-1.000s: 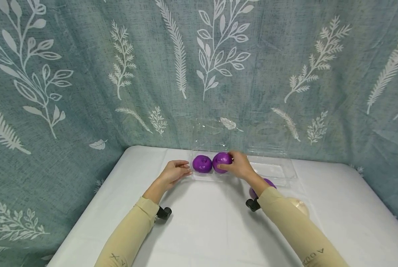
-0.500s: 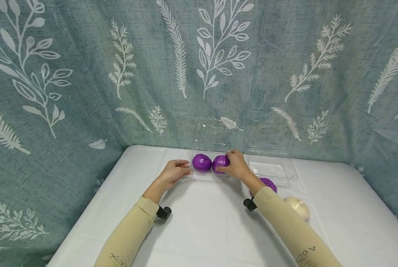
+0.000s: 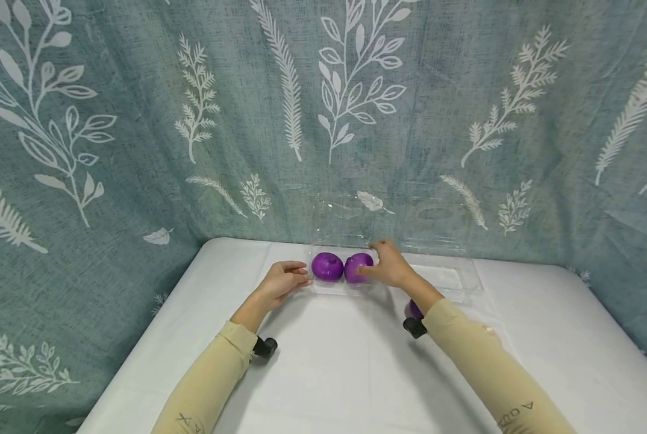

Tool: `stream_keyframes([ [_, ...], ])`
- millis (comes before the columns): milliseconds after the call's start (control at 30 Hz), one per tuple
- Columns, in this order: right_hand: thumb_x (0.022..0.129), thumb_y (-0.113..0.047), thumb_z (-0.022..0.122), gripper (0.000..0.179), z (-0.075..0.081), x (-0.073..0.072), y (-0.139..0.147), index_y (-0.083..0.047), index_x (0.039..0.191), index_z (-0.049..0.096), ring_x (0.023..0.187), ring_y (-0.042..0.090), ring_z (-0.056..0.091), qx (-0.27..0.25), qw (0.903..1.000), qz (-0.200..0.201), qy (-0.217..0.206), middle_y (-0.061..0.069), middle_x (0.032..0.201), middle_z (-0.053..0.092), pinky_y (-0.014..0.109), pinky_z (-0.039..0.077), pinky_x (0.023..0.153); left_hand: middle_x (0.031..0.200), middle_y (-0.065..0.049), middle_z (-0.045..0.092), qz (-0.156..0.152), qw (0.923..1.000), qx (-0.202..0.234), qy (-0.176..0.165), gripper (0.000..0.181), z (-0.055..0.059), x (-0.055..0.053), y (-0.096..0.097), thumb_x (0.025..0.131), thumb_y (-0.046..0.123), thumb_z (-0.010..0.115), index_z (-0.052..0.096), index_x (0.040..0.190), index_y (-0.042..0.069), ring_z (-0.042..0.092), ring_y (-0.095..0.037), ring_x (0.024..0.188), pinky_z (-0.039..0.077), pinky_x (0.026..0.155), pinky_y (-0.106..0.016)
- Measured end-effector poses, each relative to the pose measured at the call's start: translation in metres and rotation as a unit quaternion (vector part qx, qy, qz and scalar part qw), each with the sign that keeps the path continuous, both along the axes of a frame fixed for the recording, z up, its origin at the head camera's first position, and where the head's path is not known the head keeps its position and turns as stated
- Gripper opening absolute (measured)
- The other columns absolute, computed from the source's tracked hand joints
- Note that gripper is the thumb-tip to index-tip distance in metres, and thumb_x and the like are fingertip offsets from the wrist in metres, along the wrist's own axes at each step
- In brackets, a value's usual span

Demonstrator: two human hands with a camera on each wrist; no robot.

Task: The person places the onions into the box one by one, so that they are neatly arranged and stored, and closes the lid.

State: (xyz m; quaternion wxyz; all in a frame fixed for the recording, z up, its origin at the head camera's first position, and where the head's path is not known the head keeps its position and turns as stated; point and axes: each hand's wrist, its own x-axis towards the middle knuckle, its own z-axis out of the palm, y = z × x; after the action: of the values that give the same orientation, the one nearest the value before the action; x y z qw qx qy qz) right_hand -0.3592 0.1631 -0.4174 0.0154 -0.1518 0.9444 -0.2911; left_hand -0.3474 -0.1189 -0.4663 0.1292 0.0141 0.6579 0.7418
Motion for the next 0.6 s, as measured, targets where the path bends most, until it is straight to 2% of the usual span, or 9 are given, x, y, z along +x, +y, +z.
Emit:
stream_keyframes([
  [167,0.096,-0.031,0.071,0.078,0.012,-0.006,0.01,0.011,0.151,0.036,0.13,0.05,0.048,-0.016,0.9997,0.008,-0.015,0.034,0.15,0.036,0.059,0.05,0.103,0.127,-0.029,0.051,0.002,1.0,-0.002,0.0,0.048,0.001,0.001,0.001,0.097,-0.013,0.055,0.044,0.144,-0.016,0.063,-0.033,0.112,0.059,0.096,-0.029],
  [300,0.099,-0.029,0.068,0.076,0.017,-0.013,0.016,0.011,0.153,0.032,0.135,0.051,0.043,-0.054,0.998,0.004,-0.032,0.033,0.153,0.037,0.06,0.047,0.108,0.125,-0.029,0.052,0.004,1.0,-0.001,-0.001,0.048,-0.001,0.001,0.001,0.097,-0.013,0.055,0.044,0.143,-0.017,0.063,-0.034,0.112,0.059,0.095,-0.03],
  [600,0.103,-0.034,0.061,0.076,0.022,-0.035,0.019,0.001,0.16,0.023,0.144,0.044,0.035,-0.147,0.9841,-0.052,-0.085,0.026,0.16,0.032,0.059,0.041,0.115,0.128,-0.03,0.051,0.003,1.0,-0.007,0.001,0.049,0.001,0.0,0.0,0.096,-0.013,0.055,0.043,0.144,-0.017,0.064,-0.027,0.105,0.059,0.096,-0.031],
])
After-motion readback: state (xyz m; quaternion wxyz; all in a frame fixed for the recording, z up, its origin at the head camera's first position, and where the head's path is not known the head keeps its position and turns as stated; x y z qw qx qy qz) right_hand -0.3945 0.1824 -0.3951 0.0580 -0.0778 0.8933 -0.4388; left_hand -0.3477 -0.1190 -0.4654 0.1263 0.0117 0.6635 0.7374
